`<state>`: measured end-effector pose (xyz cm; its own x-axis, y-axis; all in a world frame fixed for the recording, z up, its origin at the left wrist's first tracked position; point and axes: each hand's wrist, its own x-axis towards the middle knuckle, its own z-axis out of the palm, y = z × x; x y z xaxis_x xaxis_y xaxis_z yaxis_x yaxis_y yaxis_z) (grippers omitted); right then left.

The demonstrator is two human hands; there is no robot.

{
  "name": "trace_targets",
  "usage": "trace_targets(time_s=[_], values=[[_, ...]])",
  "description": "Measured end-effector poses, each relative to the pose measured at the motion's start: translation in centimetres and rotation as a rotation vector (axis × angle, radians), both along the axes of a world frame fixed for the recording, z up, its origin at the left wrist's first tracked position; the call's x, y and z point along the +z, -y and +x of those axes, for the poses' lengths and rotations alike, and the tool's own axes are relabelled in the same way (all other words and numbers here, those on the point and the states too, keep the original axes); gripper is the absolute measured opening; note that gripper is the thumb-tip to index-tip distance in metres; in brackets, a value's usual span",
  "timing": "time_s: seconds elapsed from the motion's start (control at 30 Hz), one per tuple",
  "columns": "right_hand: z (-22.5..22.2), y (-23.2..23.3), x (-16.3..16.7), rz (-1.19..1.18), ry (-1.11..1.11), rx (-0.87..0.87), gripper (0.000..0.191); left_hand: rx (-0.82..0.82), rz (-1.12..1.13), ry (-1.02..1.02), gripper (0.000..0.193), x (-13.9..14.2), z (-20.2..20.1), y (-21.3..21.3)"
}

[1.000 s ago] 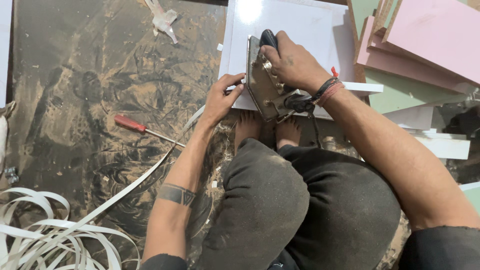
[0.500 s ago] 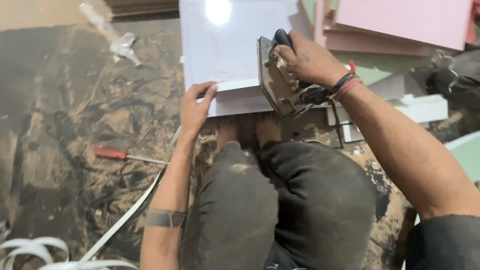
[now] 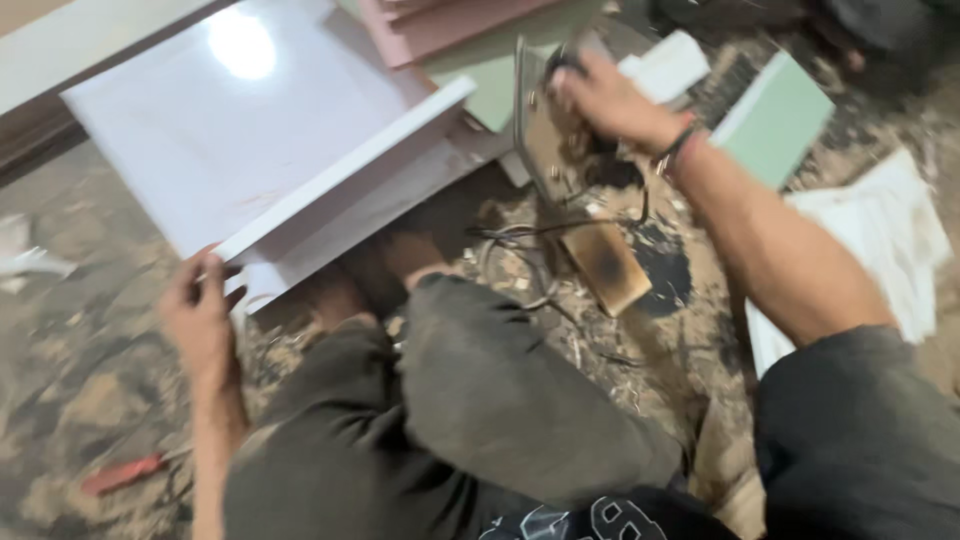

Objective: The person sits on the workshop floor and applies white edge banding tape to the edges of a white furniture panel. They align the banding along the panel edge, then press it in place using a handheld edge-banding iron, running the iron along the strip while guiding the tape with the other hand, and repeat this on additional edges of the panel.

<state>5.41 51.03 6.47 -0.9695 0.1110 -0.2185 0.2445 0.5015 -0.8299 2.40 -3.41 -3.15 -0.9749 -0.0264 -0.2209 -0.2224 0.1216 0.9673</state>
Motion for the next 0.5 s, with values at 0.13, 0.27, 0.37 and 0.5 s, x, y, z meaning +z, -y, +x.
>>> trace_targets(time_s=[0.13,0.27,0.37,0.5], values=[[12.6,-2.5,-4.4,0.055,0.299,-0.206,0.035,-0.030,0.090,-0.038,0.032,-0.7,0.3,-0.2],[19.4,-3.5,-8.8,-0.070,0.430,-0.321,0.033,-0.060,0.095,-0.047,0.033,-0.9,0.5,-0.2],[20.4,-4.0,-12.0,0.134,0.296,-0.260,0.034,-0.077,0.086,-0.040,0.036,-0.7,0.9,-0.3],[19.7,-5.9,-13.3,0.013,0.373,-0.446,0.039,-0.099,0.038,-0.075,0.037,-0.7,1.4,-1.0]])
